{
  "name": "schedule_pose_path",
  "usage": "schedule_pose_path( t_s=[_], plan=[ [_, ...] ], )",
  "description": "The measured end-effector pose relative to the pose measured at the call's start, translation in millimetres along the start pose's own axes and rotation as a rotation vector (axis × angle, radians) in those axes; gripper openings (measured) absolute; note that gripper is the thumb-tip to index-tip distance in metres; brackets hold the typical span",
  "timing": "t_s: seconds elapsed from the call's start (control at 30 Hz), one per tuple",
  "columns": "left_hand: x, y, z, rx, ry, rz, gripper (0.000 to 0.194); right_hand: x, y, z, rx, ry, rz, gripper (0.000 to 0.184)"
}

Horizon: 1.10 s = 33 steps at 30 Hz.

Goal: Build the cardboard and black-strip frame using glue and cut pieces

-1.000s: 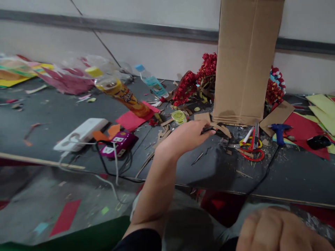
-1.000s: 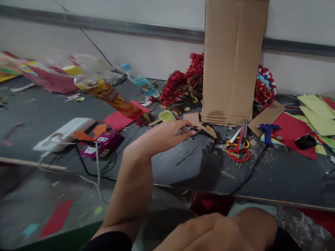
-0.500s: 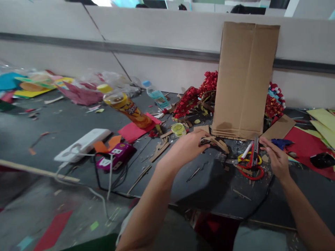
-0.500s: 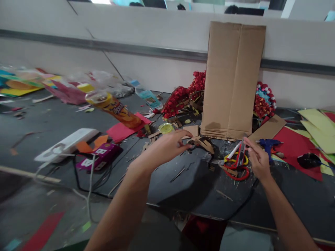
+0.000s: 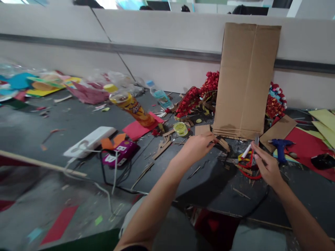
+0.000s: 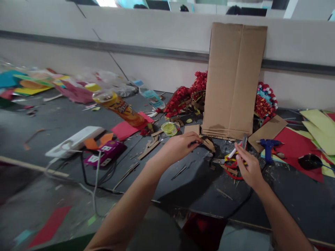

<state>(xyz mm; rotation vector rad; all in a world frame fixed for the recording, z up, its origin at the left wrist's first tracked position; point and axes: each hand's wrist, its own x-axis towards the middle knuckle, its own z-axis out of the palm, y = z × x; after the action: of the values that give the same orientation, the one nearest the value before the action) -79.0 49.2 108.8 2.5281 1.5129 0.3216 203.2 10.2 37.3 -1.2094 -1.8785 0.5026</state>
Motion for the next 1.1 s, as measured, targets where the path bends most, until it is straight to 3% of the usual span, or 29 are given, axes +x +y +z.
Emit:
schedule_pose_path(
  t_s=[0.27, 0.7, 1.1],
  plan=[
    [3, 2, 4.6, 0.1, 0.046, 0.1, 0.029, -3, -11, 10, -0.111, -0.083, -0.18, 0.043],
    [2, -10, 5.1, 0.018, 0.058, 0.059, 0.025, 11, 14, -3, -0.228, 0.021, 0.001, 0.033],
    [1, 9, 3.1, 0.085, -0.001, -0.016, 0.021, 14, 20, 12, -0.132, 0.096, -0.149, 0.026]
  ],
)
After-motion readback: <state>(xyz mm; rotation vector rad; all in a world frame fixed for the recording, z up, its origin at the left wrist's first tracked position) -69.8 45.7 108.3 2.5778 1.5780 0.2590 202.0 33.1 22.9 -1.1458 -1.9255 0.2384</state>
